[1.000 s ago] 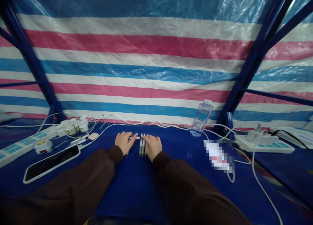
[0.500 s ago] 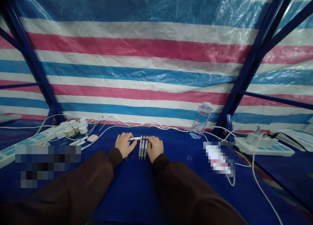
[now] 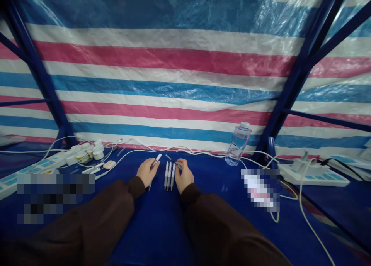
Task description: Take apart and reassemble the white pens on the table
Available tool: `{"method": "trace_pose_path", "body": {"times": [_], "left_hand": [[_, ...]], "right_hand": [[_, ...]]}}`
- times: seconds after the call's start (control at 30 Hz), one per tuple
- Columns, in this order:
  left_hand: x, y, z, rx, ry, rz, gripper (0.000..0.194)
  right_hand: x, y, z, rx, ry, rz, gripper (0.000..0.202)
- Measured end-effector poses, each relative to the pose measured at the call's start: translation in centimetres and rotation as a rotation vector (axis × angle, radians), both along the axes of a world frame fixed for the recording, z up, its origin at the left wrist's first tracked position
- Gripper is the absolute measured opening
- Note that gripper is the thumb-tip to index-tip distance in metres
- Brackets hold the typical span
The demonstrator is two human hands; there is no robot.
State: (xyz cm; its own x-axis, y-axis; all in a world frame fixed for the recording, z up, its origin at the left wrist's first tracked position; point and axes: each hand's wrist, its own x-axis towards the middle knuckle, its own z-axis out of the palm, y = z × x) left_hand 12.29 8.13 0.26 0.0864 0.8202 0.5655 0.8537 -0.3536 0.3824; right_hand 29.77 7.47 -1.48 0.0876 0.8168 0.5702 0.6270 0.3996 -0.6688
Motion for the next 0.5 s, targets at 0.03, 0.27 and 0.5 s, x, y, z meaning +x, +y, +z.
{"method": "trace_pose_path", "body": {"times": [0.03, 0.27, 0.5], "left_hand": [[-0.03, 0.04, -0.04, 0.0, -0.019, -0.01, 0.029], [-0.07, -0.12, -0.06, 0.002, -0.127, -0.077, 0.026], [0.04, -0.34, 0.0, -0.055, -0.163, -0.069, 0.022]], "right_hand": [[-0.01, -0.05, 0.05, -0.01, 0.002, 0.0, 0.021], [-0.07, -0.22, 0.29, -0.01, -0.037, 0.02, 0.011], [-0.03, 0.03, 0.0, 0.024, -0.046, 0.032, 0.013]]}}
